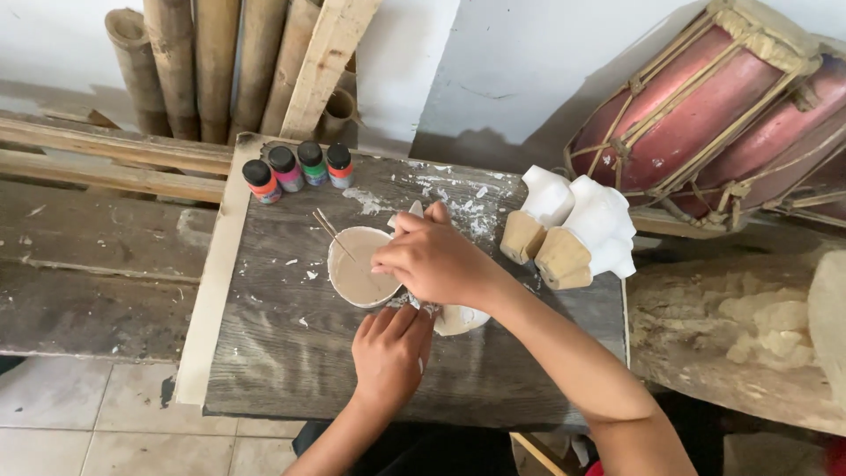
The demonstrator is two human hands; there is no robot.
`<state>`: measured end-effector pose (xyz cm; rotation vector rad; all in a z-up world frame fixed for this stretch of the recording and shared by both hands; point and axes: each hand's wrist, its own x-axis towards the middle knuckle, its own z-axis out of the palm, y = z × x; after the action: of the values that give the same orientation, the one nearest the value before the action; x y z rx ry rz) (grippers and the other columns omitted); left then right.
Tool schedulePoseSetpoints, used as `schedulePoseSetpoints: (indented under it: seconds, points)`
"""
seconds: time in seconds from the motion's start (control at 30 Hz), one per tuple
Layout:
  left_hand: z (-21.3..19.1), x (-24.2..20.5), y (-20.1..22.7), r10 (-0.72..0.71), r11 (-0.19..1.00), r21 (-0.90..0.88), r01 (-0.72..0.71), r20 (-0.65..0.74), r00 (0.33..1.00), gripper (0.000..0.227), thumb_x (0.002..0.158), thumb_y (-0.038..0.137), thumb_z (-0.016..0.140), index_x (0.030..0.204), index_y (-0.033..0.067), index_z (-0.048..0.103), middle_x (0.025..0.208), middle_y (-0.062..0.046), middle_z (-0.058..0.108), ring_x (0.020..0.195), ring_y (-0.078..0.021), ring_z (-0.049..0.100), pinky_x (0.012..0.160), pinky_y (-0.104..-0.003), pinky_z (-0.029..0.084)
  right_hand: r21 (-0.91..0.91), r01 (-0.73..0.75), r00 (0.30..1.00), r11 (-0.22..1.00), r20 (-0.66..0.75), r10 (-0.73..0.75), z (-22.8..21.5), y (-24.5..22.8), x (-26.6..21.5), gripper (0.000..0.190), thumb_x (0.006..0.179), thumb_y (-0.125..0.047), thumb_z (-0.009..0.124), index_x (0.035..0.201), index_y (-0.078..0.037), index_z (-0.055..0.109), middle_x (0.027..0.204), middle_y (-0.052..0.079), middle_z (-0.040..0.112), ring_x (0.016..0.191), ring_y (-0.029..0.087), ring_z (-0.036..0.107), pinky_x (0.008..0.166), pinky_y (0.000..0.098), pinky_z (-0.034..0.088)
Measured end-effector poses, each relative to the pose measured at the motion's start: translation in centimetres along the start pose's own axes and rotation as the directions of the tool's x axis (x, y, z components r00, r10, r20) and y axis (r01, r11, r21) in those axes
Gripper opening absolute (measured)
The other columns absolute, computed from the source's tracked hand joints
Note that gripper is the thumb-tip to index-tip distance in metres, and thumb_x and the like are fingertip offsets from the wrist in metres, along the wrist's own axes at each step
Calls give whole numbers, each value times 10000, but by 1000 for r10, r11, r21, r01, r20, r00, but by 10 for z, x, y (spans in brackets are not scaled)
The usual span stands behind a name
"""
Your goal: Applying a white coating to a small rounded object using a thin applicator stick
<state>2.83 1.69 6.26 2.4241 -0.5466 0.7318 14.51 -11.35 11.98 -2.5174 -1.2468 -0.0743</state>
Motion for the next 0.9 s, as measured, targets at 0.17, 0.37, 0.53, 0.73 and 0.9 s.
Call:
schedulePoseSetpoints:
  seconds: [0.17,0.37,0.53,0.73,0.9]
  points:
    - [1,0,0,14,1000,-10,-14,-12,1000,176,1007,204,660,843,146,637,750,8,523,649,-232,503,555,-371,358,97,-57,989,994,-128,69,-16,-2,-15,118,987,-135,659,940,-207,741,760,-98,656,832,143,509,817,393,222]
    - [-5,2,1,33,999,-31,-32,3,999,190,1007,179,645,822,145,615,745,6,516,648,-227,505,558,-368,364,351,-198,884,915,-339,321,-57,-19,-56,184,1071,-155,509,1043,-117,686,837,-51,735,751,131,520,828,335,349]
    - [-1,-4,-2,52,997,-56,-52,6,999,147,989,179,676,855,135,634,777,-1,533,646,-234,501,556,-379,375,709,-200,630,676,-435,643,-65,-39,-96,281,1102,-163,449,975,20,621,805,142,700,741,189,679,721,262,510]
    - [-3,-4,-2,54,998,-27,-53,15,998,212,1005,213,671,815,155,598,736,8,493,639,-213,499,561,-363,371,731,-323,377,601,-484,790,-53,-41,-136,303,1119,-223,473,934,-31,617,830,82,661,694,171,708,722,226,488]
    - [-2,-3,-2,45,998,-38,-44,12,999,159,1000,211,681,863,141,639,787,12,560,655,-218,515,567,-362,369,772,-325,404,547,-409,818,-31,-35,-145,298,1112,-193,456,922,-22,609,740,112,666,737,169,644,759,275,499]
